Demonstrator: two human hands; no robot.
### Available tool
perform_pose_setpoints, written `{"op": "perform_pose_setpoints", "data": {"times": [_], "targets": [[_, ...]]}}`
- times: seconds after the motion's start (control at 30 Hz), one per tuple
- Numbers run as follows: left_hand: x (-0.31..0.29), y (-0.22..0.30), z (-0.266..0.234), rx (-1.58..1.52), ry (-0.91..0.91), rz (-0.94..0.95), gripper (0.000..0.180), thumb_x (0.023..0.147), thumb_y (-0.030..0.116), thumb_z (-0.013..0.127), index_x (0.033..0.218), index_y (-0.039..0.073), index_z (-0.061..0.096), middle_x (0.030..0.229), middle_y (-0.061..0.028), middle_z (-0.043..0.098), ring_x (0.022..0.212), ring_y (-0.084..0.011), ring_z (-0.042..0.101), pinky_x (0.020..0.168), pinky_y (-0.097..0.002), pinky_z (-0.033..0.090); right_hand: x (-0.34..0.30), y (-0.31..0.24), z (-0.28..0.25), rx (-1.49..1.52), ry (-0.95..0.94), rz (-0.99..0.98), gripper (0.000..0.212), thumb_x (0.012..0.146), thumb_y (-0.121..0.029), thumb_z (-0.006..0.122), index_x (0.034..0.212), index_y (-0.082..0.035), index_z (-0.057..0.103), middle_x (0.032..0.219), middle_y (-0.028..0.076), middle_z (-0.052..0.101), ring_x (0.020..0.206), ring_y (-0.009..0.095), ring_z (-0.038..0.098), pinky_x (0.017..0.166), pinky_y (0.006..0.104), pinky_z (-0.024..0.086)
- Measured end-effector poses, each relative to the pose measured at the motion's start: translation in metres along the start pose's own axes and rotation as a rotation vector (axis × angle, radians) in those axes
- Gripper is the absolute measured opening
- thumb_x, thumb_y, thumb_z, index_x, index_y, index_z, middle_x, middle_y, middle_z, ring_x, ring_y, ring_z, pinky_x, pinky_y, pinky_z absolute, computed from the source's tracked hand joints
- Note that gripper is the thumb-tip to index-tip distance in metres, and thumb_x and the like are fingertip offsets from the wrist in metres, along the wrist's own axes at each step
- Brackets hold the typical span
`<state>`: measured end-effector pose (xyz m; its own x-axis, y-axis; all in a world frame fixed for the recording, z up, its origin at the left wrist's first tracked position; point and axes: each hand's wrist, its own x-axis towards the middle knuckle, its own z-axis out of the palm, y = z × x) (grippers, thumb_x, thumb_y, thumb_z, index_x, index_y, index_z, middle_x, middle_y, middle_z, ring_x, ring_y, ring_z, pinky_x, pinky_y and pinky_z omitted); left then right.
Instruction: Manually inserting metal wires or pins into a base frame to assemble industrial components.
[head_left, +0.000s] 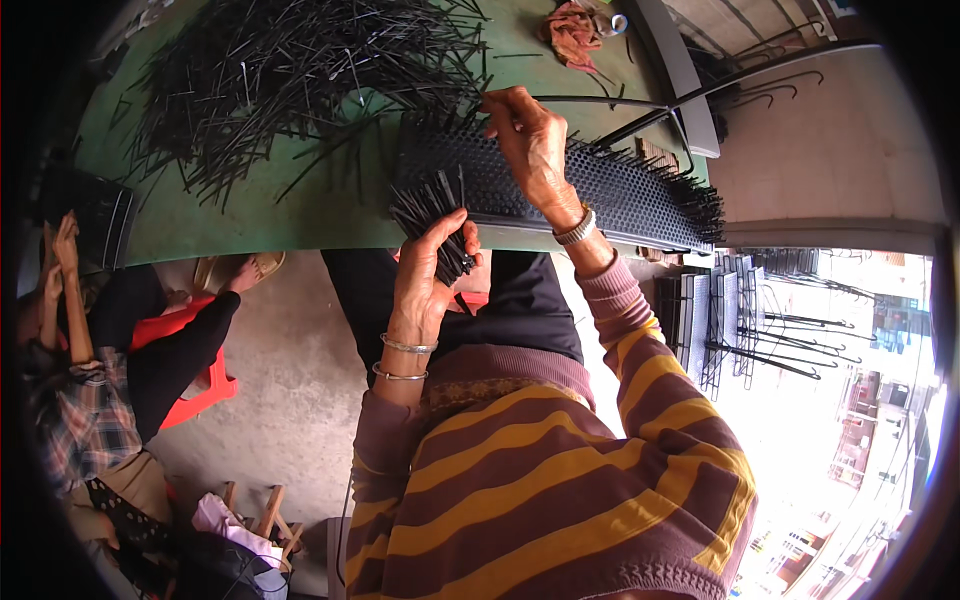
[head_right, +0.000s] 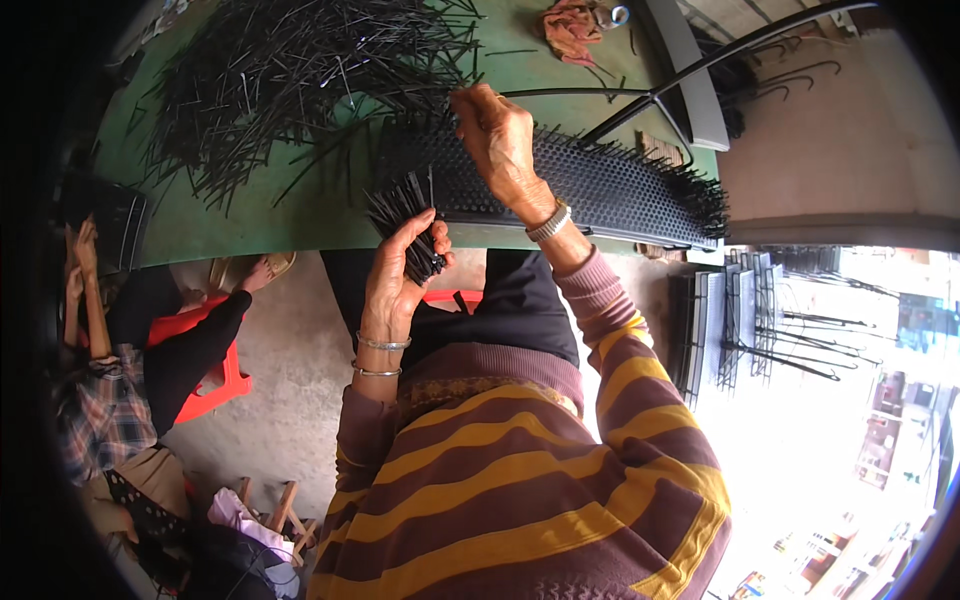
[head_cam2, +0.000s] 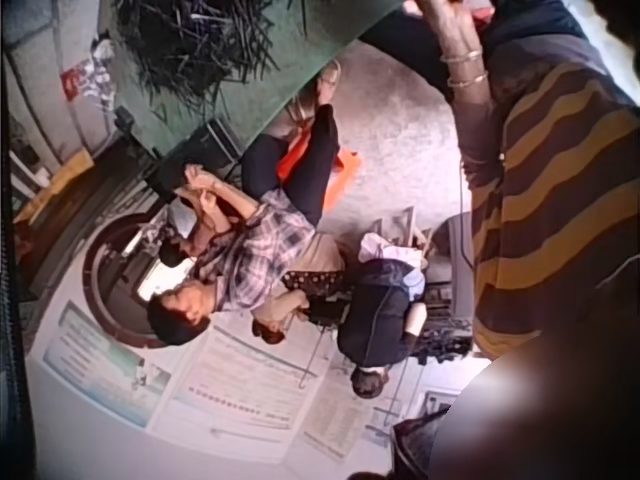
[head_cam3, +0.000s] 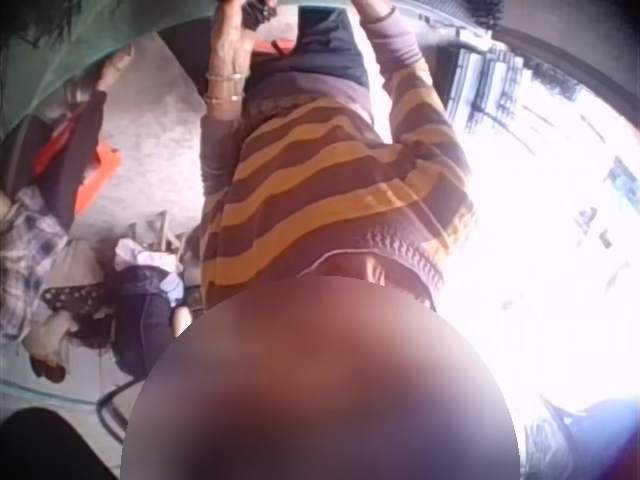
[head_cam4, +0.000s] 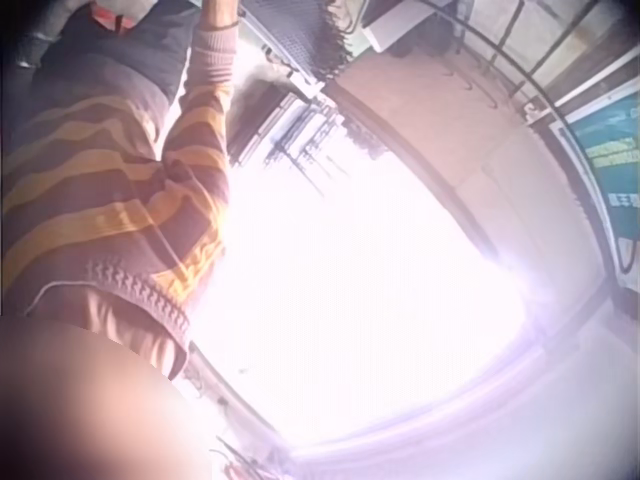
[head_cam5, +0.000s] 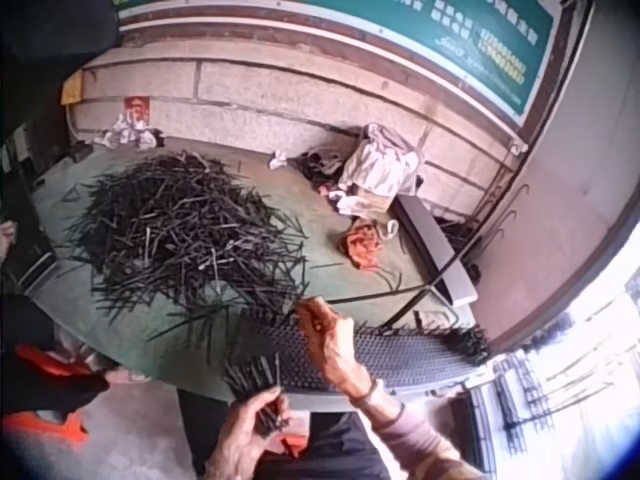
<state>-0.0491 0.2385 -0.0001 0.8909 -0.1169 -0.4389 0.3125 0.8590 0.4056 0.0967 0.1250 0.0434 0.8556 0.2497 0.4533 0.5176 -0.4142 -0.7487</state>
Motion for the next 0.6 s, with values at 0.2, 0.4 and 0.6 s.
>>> {"op": "perform_pose_setpoints", "data": {"times": [0.2, 0.4, 0.6], "targets": [[-0.001, 0.000, 0.004, 0.019, 0.014, 0.012, 0.015, 0.089, 0.018, 0.063, 0.087, 0.004, 0.059, 0.074, -0.0041, 0.056, 0.066, -0.0139, 0.052, 0.062, -0.0318, 0.046, 0.003, 0.022, 0.010, -0.518, 0.021, -0.383, 0.011, 0.085, -0.015, 0.068, 0.095, -0.011, 0.069, 0.084, 0.007, 0.063, 0.070, 0.021, 0.063, 0.062, 0.0325, 0.049], [-0.002, 0.002, 0.007, 0.084, 0.050, 0.035, 0.015, 0.088, 0.018, 0.064, 0.088, 0.003, 0.061, 0.076, -0.0055, 0.058, 0.066, -0.0149, 0.055, 0.061, -0.0319, 0.048, -0.007, -0.007, -0.002, -0.519, -0.054, -0.313, 0.015, 0.085, -0.018, 0.069, 0.098, -0.013, 0.071, 0.084, 0.008, 0.062, 0.070, 0.021, 0.060, 0.062, 0.0313, 0.048], [-0.001, 0.001, 0.011, 0.105, 0.078, 0.073, 0.018, 0.086, 0.017, 0.068, 0.085, -0.001, 0.066, 0.070, -0.0090, 0.063, 0.059, -0.0168, 0.060, 0.055, -0.0300, 0.048, -0.018, -0.023, -0.032, 0.340, -0.645, 0.394, 0.019, 0.088, -0.015, 0.064, 0.095, 0.001, 0.067, 0.071, 0.004, 0.063, 0.065, 0.009, 0.058, 0.059, 0.0241, 0.047]]}}
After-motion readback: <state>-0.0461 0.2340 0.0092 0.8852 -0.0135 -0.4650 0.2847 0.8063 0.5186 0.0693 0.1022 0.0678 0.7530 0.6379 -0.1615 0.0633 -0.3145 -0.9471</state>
